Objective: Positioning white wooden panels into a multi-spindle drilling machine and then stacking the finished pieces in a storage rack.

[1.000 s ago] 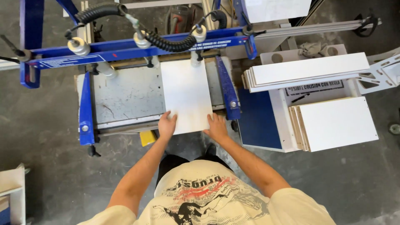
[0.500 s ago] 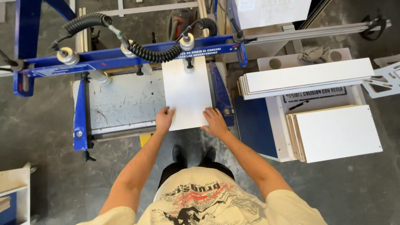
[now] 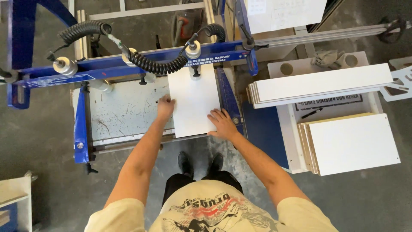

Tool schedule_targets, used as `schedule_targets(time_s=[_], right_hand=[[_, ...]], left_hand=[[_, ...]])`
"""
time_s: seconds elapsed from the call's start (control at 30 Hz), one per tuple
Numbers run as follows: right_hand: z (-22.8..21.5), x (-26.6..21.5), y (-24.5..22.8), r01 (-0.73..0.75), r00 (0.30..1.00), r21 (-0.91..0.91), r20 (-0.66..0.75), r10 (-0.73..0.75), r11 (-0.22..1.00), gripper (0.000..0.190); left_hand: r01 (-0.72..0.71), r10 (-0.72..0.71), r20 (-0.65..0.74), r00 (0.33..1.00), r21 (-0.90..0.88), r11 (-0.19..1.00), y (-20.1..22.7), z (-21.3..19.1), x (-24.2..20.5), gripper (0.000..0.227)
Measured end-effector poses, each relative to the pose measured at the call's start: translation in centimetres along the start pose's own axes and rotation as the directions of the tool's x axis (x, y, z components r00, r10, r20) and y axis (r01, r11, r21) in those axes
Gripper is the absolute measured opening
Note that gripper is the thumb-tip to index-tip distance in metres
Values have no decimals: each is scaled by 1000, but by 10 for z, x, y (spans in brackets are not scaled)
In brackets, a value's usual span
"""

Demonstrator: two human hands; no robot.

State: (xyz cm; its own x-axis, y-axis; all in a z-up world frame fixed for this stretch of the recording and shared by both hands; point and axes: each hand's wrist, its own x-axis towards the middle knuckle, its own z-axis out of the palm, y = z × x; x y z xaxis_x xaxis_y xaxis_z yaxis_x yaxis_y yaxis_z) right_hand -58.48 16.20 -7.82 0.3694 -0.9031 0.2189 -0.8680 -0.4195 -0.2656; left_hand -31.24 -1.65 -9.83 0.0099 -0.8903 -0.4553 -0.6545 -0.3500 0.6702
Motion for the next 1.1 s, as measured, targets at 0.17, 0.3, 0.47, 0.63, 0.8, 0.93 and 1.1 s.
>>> schedule_targets(time_s=[0.17,0.3,0.47,0.63,0.8,0.93,1.1], right_hand=[[12,-3,-1,34,997,-52,-70,-38,998,83],[11,-3,1,34,992,-55,-118,-40,998,74],[8,-6,0,10,997,-47,-77,-14,999,65],[7,-12,-3,-6,998,-58,-61,3,998,58],[17,-17,0,-64,991,-35,-117,60,997,54],[16,-18,0,-58,995,-34,-78,55,998,56],[18,-18,1,-46,996,-18,-71,45,999,51]], left_hand=[[-16,15,-7,1000,-153,988,73,-39,-41,50],[-83,85,11,996,-141,987,31,-16,11,42],[-9,10,3,1000,-133,991,39,-11,14,46],[43,-47,-22,999,-146,988,43,-6,6,55],[41,-65,-100,993,-225,974,32,6,9,63],[55,-78,-147,986,-157,986,15,18,19,61],[5,-36,-166,985,-184,983,15,19,19,59]])
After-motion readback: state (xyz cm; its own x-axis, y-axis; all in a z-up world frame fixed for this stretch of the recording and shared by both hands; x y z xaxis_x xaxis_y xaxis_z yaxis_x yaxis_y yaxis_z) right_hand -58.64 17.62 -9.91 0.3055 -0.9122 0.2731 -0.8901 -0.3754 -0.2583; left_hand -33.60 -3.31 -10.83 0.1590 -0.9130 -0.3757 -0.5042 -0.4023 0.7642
